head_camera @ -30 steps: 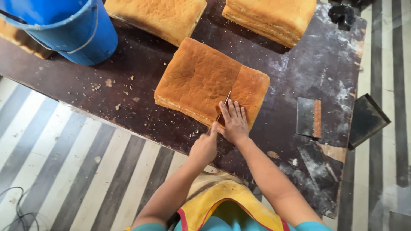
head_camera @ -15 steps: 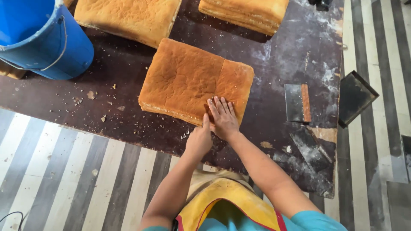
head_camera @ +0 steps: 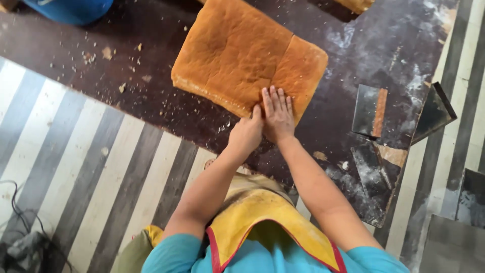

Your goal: The person spreads white cream filling from a blue bucket onto flat sponge cake slabs using a spatula, then places a second sponge slab on top to form a filled cake sandwich. They then use a long knife to slice the assembled cake into pieces on the work table.

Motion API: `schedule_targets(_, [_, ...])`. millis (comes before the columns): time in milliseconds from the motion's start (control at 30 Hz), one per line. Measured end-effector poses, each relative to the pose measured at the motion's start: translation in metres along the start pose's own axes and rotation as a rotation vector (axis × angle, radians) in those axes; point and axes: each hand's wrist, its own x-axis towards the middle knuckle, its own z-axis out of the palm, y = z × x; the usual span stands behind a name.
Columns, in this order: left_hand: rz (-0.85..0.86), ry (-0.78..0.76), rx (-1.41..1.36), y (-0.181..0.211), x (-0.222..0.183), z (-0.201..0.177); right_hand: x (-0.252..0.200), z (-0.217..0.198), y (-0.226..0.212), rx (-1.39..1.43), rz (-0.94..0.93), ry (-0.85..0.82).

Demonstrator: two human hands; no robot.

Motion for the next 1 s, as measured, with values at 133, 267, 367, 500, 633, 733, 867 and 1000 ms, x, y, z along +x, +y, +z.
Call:
schedule_targets(133, [-0.115,-0.061,0.033,0.007,-0.012,-0.006,-0.002,-0.009,0.000,-0.097,-0.037,0.030])
schedule_targets(267, [-0.142,-0.109,0.076,0.010,-0.064,-0.035,0.008,-0.034,-0.016,0.091,0.011,-0.106])
schedule_targets(367, [-0.136,-0.123,0.034,0.007,-0.058,-0.030,0.004,-0.026,-0.011,0.075,0.030,-0.149])
schedule_targets(500, [-0.023,0.087,0.013,-0.017,0.003,0.033,-0.007,0.019,0.019,-0.234,-0.066,-0.015])
schedule_targets(633, [-0.036,0.108,0.007,-0.012,-0.040,0.008,-0.008,0.006,0.013,-0.239,-0.078,0.002])
schedule_targets(733, [-0.071,0.041,-0.027,-0.012,-0.088,-0.016,-0.001,-0.016,-0.002,0.061,-0.039,-0.065])
schedule_targets(867, [-0.128,-0.095,0.006,-0.012,-0.081,-0.014,-0.005,-0.010,0.000,0.023,-0.053,-0.031])
schedule_targets(1000, [-0.061,0.097,-0.013,-0.034,-0.006,0.064,-0.010,0.014,0.016,-0.106,-0.060,0.047])
